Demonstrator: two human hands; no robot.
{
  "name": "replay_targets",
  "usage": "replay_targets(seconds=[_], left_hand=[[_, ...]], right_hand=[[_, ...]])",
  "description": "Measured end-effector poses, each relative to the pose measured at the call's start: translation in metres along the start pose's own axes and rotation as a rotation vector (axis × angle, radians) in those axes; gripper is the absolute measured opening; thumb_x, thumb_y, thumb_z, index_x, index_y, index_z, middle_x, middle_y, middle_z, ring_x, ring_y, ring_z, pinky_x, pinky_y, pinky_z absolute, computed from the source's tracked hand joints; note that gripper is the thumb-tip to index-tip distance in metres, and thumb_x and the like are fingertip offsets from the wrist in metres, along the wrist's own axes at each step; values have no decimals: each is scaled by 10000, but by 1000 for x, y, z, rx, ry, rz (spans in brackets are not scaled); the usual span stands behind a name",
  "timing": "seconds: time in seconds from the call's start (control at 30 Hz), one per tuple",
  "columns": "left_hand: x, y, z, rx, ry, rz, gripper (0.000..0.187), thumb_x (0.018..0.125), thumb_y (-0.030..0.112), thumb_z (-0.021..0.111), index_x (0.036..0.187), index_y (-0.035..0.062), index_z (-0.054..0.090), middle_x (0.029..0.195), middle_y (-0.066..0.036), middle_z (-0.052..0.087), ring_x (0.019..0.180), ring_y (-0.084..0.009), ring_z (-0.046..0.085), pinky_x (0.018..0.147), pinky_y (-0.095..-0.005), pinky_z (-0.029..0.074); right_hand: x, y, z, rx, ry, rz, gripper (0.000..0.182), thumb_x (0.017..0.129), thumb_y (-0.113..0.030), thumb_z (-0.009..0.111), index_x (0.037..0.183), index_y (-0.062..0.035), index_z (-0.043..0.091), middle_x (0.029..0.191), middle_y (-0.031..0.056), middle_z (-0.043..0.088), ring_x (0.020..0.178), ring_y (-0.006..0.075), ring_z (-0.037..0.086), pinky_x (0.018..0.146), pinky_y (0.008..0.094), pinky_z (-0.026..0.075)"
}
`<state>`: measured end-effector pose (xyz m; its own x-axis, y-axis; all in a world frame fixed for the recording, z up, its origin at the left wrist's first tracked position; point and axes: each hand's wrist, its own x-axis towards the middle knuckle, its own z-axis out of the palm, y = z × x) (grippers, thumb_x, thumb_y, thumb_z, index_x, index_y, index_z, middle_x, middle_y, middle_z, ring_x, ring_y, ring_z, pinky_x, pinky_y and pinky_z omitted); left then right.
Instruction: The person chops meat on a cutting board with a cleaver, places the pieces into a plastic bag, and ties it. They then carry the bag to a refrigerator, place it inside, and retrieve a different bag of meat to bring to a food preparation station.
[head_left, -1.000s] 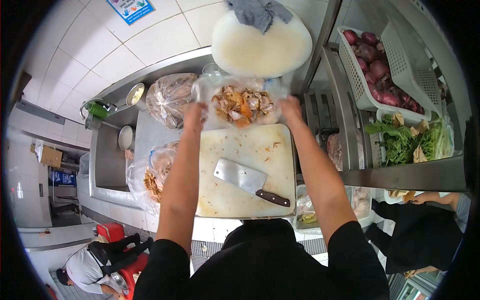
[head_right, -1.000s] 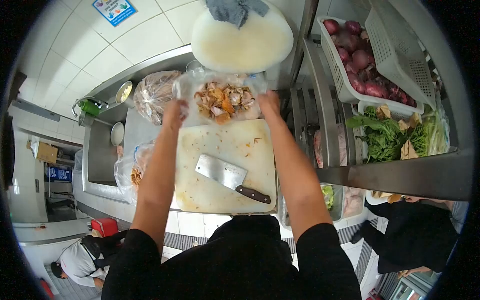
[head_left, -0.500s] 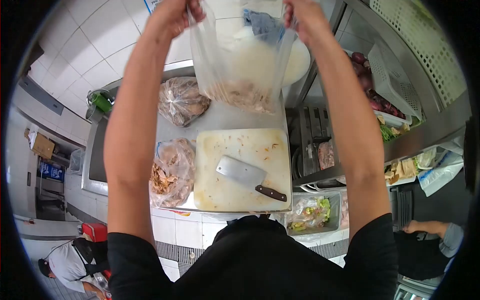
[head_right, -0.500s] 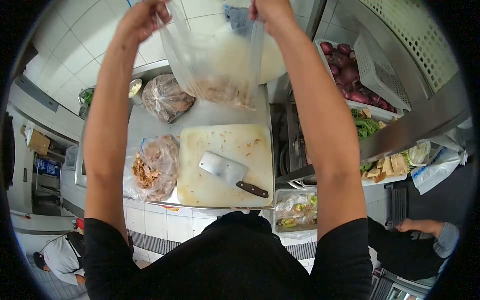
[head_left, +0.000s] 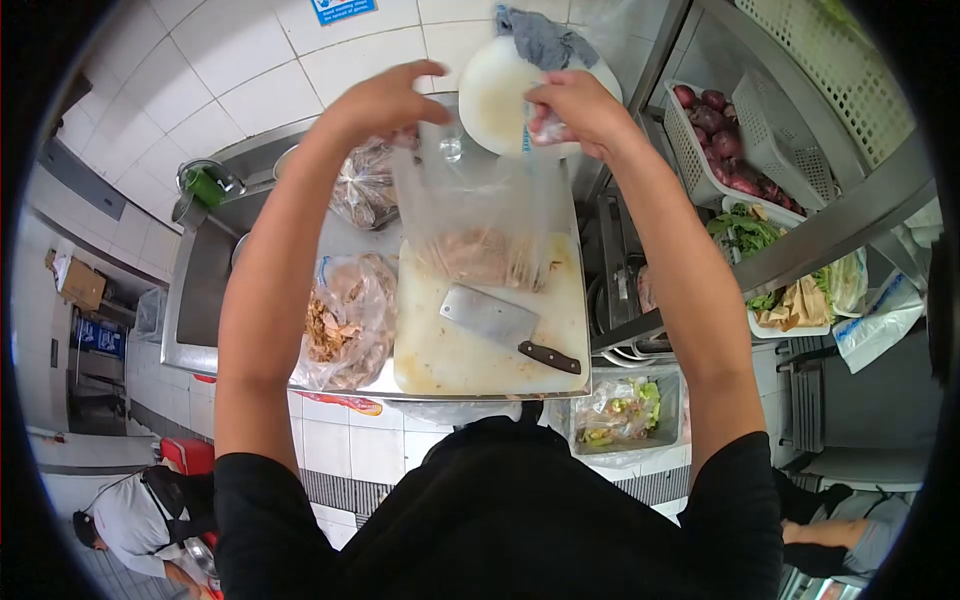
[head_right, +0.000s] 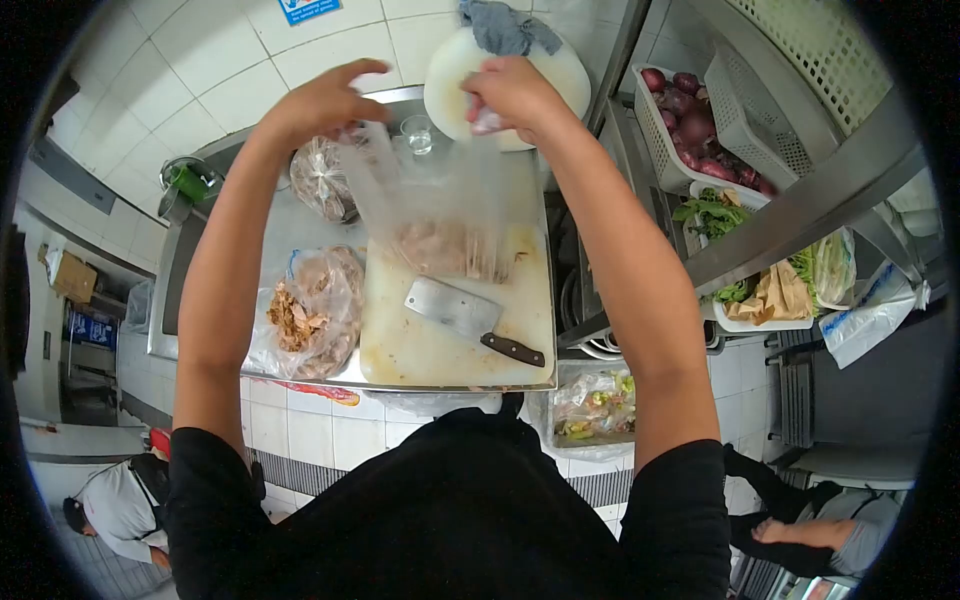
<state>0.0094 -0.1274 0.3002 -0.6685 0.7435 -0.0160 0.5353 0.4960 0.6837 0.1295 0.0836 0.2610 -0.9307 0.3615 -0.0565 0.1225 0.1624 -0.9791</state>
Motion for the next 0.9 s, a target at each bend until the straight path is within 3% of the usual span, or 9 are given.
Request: replay_targets(seconds=[0.1, 0.17, 0.3, 0.33, 0.43, 0.7, 0.77, 0.83, 0.9], left_hand=[[2, 32, 33, 144, -211, 35, 368, 809, 245, 679, 1086, 7, 636, 699, -42, 611, 556, -147, 578, 536, -282, 468], [15, 26, 35, 129, -188, 65, 280, 815, 233, 655, 980, 6, 655, 681, -38, 613, 555, -144, 583, 524, -288, 464], [6, 29, 32, 40, -102, 139, 235, 819, 196, 581, 700, 2, 639, 647, -41, 622, 547, -138, 585, 505, -295, 453], [-1, 40, 33, 34, -119, 150, 214, 791, 174, 568, 685, -5, 614, 658, -54, 628, 543, -142, 582, 525, -289, 454], [-2, 66, 47, 42, -208, 293, 218, 780, 181, 568, 679, -7, 613, 635, -57, 623, 551, -155, 594, 544, -307, 464], [-18, 49, 65, 541, -228, 368, 226, 776, 188, 572, 836, -5, 673, 623, -178, 608, 574, -300, 614, 603, -408, 487], [-25, -1, 39, 359, 167, 353, 374, 782, 235, 625, 1096, 35, 667, 819, -213, 670, 752, -315, 669, 693, -401, 516], [-34, -77, 41, 668, 285, 213, 679, 781, 352, 694, 1370, 72, 505, 1185, -237, 624, 1079, -309, 630, 901, -367, 496], [-62, -122, 84, 711, -248, -220, 923, 721, 491, 759, 1443, 46, 395, 1472, -208, 405, 1342, -327, 423, 1103, -407, 349]], right_hand=[[-23, -36, 17, 5, -119, -120, 245, 884, -220, 655, 1001, -8, 617, 838, 36, 607, 807, 126, 620, 712, 286, 571], [-37, -37, 8, -363, -69, -358, 337, 883, -244, 667, 1087, 21, 625, 980, 66, 651, 894, 144, 631, 855, 289, 527], [-47, 114, -13, -620, 92, -430, 987, 662, -300, 847, 1464, -53, 326, 1455, 200, 395, 1367, 328, 361, 1141, 381, 285], [-48, 141, -5, -637, -14, -564, 976, 654, -311, 851, 1447, -44, 349, 1470, 224, 351, 1374, 361, 339, 1154, 383, 264], [-60, 161, 50, -711, -133, -346, 1012, 615, -360, 851, 1428, -20, 355, 1447, 221, 389, 1361, 375, 360, 1129, 412, 318], [-10, 251, 166, -388, 173, 67, 384, 797, -252, 598, 1096, -18, 654, 1077, 244, 666, 1037, 430, 600, 976, 441, 451], [-12, 236, 163, -360, 129, 140, 372, 801, -238, 596, 1080, 1, 655, 1067, 256, 665, 1020, 432, 610, 942, 443, 465], [-13, 229, 160, -330, 103, 222, 361, 806, -223, 593, 1064, 20, 656, 1056, 268, 664, 1003, 433, 620, 908, 445, 479], [-2, 221, 156, -150, 26, 284, 359, 794, -168, 596, 1064, 64, 645, 1014, 252, 681, 986, 368, 649, 857, 396, 488]])
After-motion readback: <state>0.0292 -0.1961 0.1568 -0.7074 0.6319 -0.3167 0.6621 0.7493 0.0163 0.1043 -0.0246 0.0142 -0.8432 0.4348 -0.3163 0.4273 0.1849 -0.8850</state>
